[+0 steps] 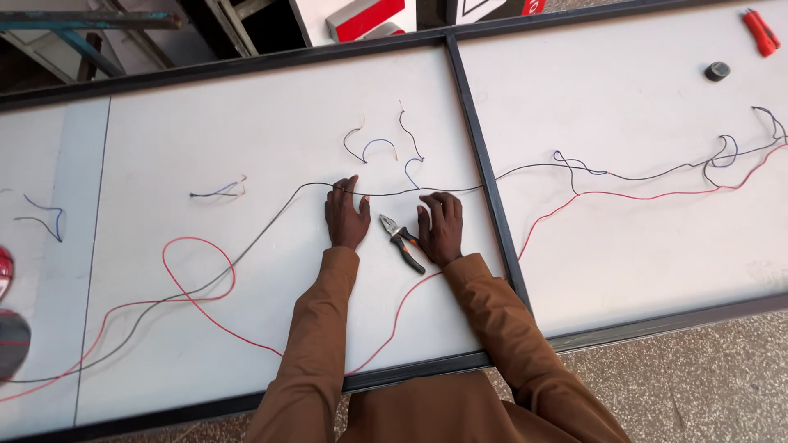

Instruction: Stripping insulation from wires and twisting them together to create electrical connections on a sign frame.

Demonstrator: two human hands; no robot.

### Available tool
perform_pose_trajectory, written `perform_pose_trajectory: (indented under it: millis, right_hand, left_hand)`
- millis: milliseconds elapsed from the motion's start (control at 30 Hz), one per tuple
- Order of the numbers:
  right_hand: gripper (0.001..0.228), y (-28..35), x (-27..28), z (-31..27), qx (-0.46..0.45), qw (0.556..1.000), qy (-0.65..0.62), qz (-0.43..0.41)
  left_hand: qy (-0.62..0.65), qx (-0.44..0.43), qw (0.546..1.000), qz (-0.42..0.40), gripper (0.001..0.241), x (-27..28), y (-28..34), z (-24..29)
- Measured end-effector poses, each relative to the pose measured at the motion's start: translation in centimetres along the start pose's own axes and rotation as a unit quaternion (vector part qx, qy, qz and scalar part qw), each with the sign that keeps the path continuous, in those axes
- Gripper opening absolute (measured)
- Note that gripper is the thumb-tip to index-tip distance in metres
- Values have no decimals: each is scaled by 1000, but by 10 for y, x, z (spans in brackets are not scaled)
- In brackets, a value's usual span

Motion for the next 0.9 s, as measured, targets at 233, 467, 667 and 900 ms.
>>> perform_pose_trajectory:
  millis: [233,467,667,900]
  right_hand:
    - [17,27,-20,-29,-56,986,56,-144]
    - [27,33,-19,-37,-120,979,70,-149]
    - [28,30,-17,-37,-153,976,63,-145]
    - [29,29,-17,-28,-190,970,32,-149]
  left_hand:
    - [44,-52,994,-85,59,-1,-49,-34]
    - [75,-143,984,-70,59,-40,-65,-73]
    - [39,-66,997,-29,25,-35,-52,-82]
    - [43,-30,997,-52,16,-17,-9,-89]
Point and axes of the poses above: each hand's wrist, its own y-axis away from the middle knuckle, its own x-axis out of the back of the hand, z = x × y, the point moved 7 cm from there along -y, towards the middle knuckle, and after that the axes turned 11 degrees about -x, right-handed, at the moved point
